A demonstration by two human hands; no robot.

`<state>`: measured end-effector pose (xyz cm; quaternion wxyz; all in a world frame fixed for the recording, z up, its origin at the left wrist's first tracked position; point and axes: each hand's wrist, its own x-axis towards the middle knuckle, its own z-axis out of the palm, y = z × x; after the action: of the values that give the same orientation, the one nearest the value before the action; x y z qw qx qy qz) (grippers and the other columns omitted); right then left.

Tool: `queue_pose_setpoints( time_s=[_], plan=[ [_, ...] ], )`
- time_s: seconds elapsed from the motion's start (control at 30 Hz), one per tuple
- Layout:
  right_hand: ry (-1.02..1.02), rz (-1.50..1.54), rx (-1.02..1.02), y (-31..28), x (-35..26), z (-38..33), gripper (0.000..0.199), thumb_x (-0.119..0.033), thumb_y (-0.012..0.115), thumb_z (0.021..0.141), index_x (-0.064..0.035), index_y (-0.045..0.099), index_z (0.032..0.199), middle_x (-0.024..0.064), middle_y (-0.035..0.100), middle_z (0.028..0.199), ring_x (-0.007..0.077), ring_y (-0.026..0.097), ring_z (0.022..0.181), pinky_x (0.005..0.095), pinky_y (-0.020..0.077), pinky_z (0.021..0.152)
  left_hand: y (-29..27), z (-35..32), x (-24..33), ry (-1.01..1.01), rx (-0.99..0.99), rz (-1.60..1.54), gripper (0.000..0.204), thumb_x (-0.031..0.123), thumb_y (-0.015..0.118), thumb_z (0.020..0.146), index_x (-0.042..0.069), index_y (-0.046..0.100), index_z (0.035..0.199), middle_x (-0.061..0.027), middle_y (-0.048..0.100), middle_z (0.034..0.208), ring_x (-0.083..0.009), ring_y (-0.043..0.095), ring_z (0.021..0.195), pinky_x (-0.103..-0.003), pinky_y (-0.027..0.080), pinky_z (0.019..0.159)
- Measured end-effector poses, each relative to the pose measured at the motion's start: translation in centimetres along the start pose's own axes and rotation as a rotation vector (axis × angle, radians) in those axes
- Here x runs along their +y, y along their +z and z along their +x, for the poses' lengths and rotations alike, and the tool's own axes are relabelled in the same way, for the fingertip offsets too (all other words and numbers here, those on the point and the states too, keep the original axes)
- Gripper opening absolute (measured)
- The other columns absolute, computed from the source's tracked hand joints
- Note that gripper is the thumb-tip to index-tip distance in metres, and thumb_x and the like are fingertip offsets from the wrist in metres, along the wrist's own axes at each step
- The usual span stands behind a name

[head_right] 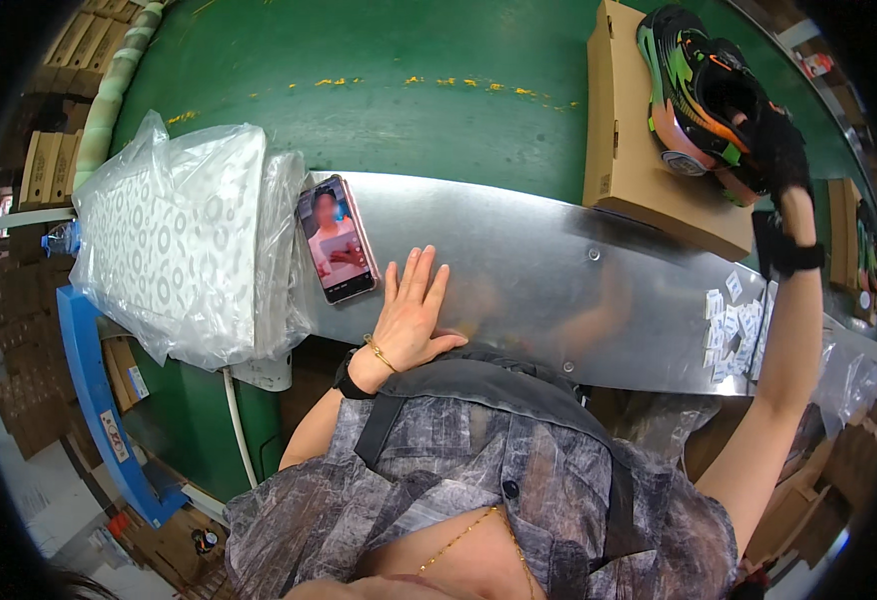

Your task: Packing finished sneakers into branded boxes with tissue paper and silica gel packets.

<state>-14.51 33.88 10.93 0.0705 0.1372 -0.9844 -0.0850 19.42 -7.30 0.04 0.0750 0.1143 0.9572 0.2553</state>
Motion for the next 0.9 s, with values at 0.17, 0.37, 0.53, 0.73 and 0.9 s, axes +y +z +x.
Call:
queue_pose_setpoints(
  time_s=[0.17,0.37,0.53,0.73,0.9],
  plan=[
    [0.149,-0.179,0.033,2.5,-0.7,-5.6,0.033,-0.036,0.059,0.074,-0.0141,0.055,0.099,0.0127,0.059,0.083,0.0304,0.058,0.082,0.0391,0.0467,0.067,0.1,-0.2,0.0,-0.01,0.003,0.005,0.089,0.037,0.074,0.06,-0.006,0.032,0.126,-0.0271,0.017,0.137,-0.0415,0.015,0.128,-0.056,0.012,0.1],
    [-0.05,0.279,0.395,2.3,-2.8,-15.6,0.031,-0.019,0.061,0.071,-0.0062,0.059,0.099,0.0104,0.062,0.096,0.0255,0.059,0.089,0.0366,0.0461,0.08,0.1,-0.2,0.0,0.004,0.012,0.011,0.089,0.037,0.074,0.06,-0.006,0.033,0.126,-0.0271,0.018,0.136,-0.0415,0.016,0.128,-0.056,0.013,0.1],
    [0.164,0.703,0.169,-2.1,-11.7,-23.5,0.033,-0.003,0.057,0.057,-0.0025,0.062,0.089,0.0132,0.062,0.09,0.0313,0.058,0.093,0.0415,0.0391,0.093,0.2,0.3,0.1,0.011,0.0,0.025,0.089,0.036,0.075,0.059,-0.006,0.034,0.126,-0.0269,0.019,0.136,-0.0414,0.017,0.128,-0.056,0.014,0.1],
    [-0.742,0.228,0.227,-5.8,-15.0,-23.0,0.036,-0.012,0.063,0.042,-0.0004,0.062,0.076,0.0103,0.061,0.078,0.0285,0.058,0.076,0.0458,0.0456,0.078,-0.1,0.0,0.2,-0.018,0.0,0.056,0.09,0.037,0.075,0.058,-0.006,0.034,0.125,-0.0263,0.02,0.136,-0.0407,0.018,0.128,-0.056,0.015,0.1],
    [-0.568,0.249,0.191,-1.7,-12.9,-24.7,0.031,-0.011,0.064,0.046,-0.0053,0.064,0.077,0.0087,0.061,0.078,0.0257,0.059,0.075,0.0417,0.0451,0.077,0.0,0.1,0.3,-0.004,-0.003,0.062,0.088,0.039,0.074,0.059,-0.005,0.035,0.125,-0.0263,0.021,0.136,-0.0407,0.018,0.128,-0.055,0.015,0.1]
  ],
)
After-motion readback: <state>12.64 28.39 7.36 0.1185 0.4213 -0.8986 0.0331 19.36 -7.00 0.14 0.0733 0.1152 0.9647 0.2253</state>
